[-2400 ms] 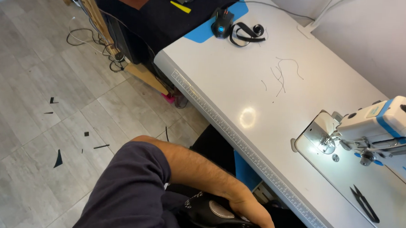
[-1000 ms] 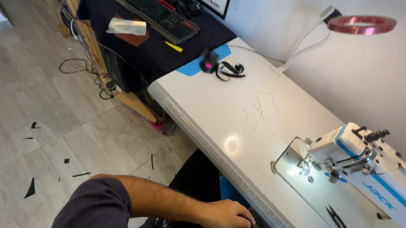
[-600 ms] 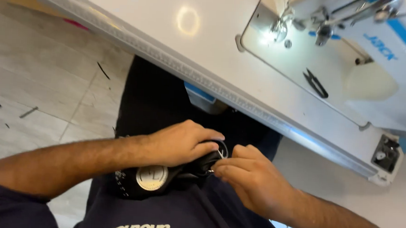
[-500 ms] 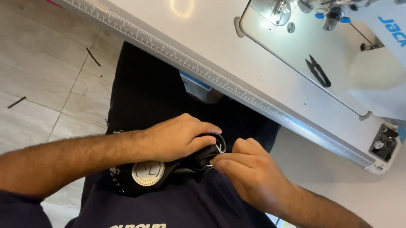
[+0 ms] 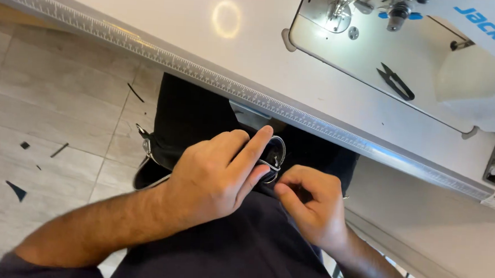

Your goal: Turning a leather bag right-side out and attaching metal D-ring hardware fasteners

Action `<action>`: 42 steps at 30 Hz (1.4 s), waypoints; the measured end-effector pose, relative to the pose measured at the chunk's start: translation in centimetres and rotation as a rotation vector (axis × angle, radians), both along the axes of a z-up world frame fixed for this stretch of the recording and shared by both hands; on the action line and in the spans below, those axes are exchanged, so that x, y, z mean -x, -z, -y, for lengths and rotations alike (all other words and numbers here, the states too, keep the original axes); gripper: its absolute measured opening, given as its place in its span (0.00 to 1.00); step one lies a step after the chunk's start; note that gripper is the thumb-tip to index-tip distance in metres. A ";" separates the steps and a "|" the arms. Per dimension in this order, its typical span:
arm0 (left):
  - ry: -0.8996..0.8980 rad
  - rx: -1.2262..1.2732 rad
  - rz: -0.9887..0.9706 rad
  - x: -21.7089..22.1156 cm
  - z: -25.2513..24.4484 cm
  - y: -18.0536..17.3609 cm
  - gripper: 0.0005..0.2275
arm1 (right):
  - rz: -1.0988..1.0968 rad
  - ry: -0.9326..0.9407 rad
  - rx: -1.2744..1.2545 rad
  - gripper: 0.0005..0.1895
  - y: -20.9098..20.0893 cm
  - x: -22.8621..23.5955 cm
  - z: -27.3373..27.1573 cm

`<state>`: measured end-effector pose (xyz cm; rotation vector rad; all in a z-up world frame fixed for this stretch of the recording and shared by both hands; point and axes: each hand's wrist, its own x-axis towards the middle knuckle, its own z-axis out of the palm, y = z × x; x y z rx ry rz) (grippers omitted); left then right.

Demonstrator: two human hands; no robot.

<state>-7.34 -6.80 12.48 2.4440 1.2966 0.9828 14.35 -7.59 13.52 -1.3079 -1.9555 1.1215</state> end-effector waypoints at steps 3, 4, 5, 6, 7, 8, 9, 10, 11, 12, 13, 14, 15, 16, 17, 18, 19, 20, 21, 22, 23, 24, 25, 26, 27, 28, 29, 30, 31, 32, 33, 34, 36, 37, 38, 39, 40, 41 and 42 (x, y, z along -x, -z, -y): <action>-0.054 -0.128 -0.044 -1.3 0.3 0.6 0.19 | 0.034 0.029 0.025 0.12 1.0 -0.5 -0.8; -0.104 -0.154 -0.055 -1.4 0.4 0.9 0.20 | 0.041 0.017 0.061 0.15 1.6 -0.2 -1.4; -0.102 -0.175 -0.082 -2.3 0.7 1.2 0.20 | 0.013 0.016 0.042 0.15 1.7 -1.3 -1.2; -0.117 -0.139 -0.068 -2.8 0.5 1.8 0.20 | 0.035 -0.006 0.181 0.14 2.6 -1.9 -2.3; -0.134 -0.105 -0.052 -3.1 0.3 2.4 0.20 | 0.064 -0.033 0.317 0.16 3.5 -2.2 -3.3; -0.182 -0.133 -0.091 -3.3 0.5 2.3 0.20 | 0.034 -0.088 0.287 0.16 4.6 -2.6 -3.2; -0.172 -0.144 -0.065 -3.4 0.7 2.2 0.20 | 0.074 -0.054 0.266 0.16 5.8 -2.9 -3.2; -0.146 -0.141 -0.031 -3.9 1.1 2.3 0.19 | 0.119 -0.002 0.258 0.17 7.1 -3.5 -2.7; -0.178 -0.156 -0.063 -3.7 0.8 2.2 0.19 | 0.093 -0.039 0.243 0.17 7.6 -3.2 -3.4; -0.176 -0.185 -0.052 -3.8 1.1 2.2 0.18 | 0.184 0.009 0.283 0.16 8.0 -3.1 -3.3; -0.173 -0.215 -0.042 -4.0 1.2 2.4 0.18 | 0.276 0.057 0.320 0.15 8.6 -3.2 -3.2; -0.178 -0.220 -0.066 -4.1 1.4 2.4 0.18 | 0.253 0.046 0.316 0.15 9.1 -3.1 -3.7; -0.192 -0.220 -0.055 -4.2 1.5 2.6 0.19 | 0.320 0.014 0.370 0.15 9.7 -3.0 -4.2; -0.195 -0.215 -0.036 -4.5 1.7 2.6 0.19 | 0.392 -0.008 0.429 0.15 10.1 -3.1 -4.3; -0.191 -0.216 -0.052 -4.1 1.8 2.8 0.19 | 0.375 -0.009 0.430 0.15 10.4 -2.8 -4.6; -0.200 -0.247 -0.072 -4.2 2.0 3.0 0.19 | 0.404 -0.076 0.402 0.14 10.6 -2.9 -4.8; -0.209 -0.278 -0.093 -4.3 2.3 3.3 0.19 | 0.432 -0.143 0.372 0.13 10.9 -3.0 -5.0; -0.205 -0.274 -0.097 -4.2 2.5 3.5 0.19 | 0.427 -0.143 0.377 0.13 12.2 -3.4 -5.0; -0.196 -0.281 -0.098 -4.0 2.7 3.6 0.18 | 0.450 -0.192 0.323 0.10 13.5 -3.8 -4.9; -0.183 -0.291 -0.097 -3.9 2.8 3.7 0.18 | 0.473 -0.235 0.267 0.08 14.7 -4.2 -5.0; -0.177 -0.289 -0.098 -3.8 2.9 4.0 0.18 | 0.470 -0.230 0.271 0.08 15.3 -4.3 -4.8; -0.172 -0.271 -0.090 -3.7 3.0 4.3 0.18 | 0.462 -0.252 0.231 0.08 15.8 -4.3 -4.8; -0.168 -0.253 -0.082 -3.6 3.1 4.6 0.17 | 0.454 -0.274 0.192 0.09 16.4 -4.4 -4.7; -0.169 -0.251 -0.081 -3.4 3.3 4.3 0.17 | 0.455 -0.275 0.194 0.09 16.6 -4.8 -4.4; -0.145 -0.203 -0.045 -3.3 3.4 4.1 0.18 | 0.461 -0.280 0.172 0.10 16.7 -5.2 -4.0; -0.119 -0.157 -0.013 -2.9 3.5 3.8 0.19 | 0.463 -0.282 0.149 0.13 16.9 -5.4 -3.7; -0.118 -0.154 -0.015 -2.9 3.6 4.0 0.19 | 0.460 -0.282 0.152 0.13 17.1 -5.7 -3.4; -0.121 -0.132 -0.023 -2.9 3.6 4.2 0.22 | 0.485 -0.305 0.125 0.15 17.2 -6.0 -3.2; -0.123 -0.111 -0.032 -2.9 3.7 4.4 0.25 | 0.509 -0.327 0.098 0.17 17.3 -6.2 -2.9; -0.121 -0.110 -0.031 -2.8 3.9 4.4 0.25 | 0.510 -0.325 0.099 0.17 16.5 -6.3 -2.7; -0.115 -0.097 -0.013 -2.8 4.0 4.3 0.24 | 0.438 -0.339 0.109 0.18 15.6 -6.4 -2.6; -0.110 -0.086 0.003 -2.7 4.0 4.3 0.24 | 0.365 -0.354 0.118 0.19 14.8 -6.4 -2.5; -0.085 -0.132 -0.020 -2.4 4.4 5.7 0.21 | 0.299 -0.362 0.015 0.20 14.2 -6.6 -1.8; -0.061 -0.180 -0.043 -2.3 4.6 6.4 0.19 | 0.232 -0.367 -0.088 0.21 14.0 -6.8 -1.5; -0.059 -0.179 -0.047 -2.3 4.4 6.4 0.19 | 0.228 -0.366 -0.088 0.21 16.4 -8.5 -1.0; -0.081 -0.244 -0.102 -2.2 4.2 6.4 0.14 | 0.271 -0.437 -0.240 0.17 18.8 -10.2 -0.4; -0.105 -0.306 -0.155 -2.2 4.1 6.4 0.12 | 0.313 -0.508 -0.393 0.14 21.1 -12.0 0.2; -0.105 -0.305 -0.157 -2.1 4.1 6.2 0.12 | 0.311 -0.509 -0.392 0.14 23.8 -14.8 -1.5; -0.052 -0.243 -0.147 -2.0 4.3 6.0 0.12 | 0.346 -0.517 -0.342 0.13 26.3 -17.6 -1.9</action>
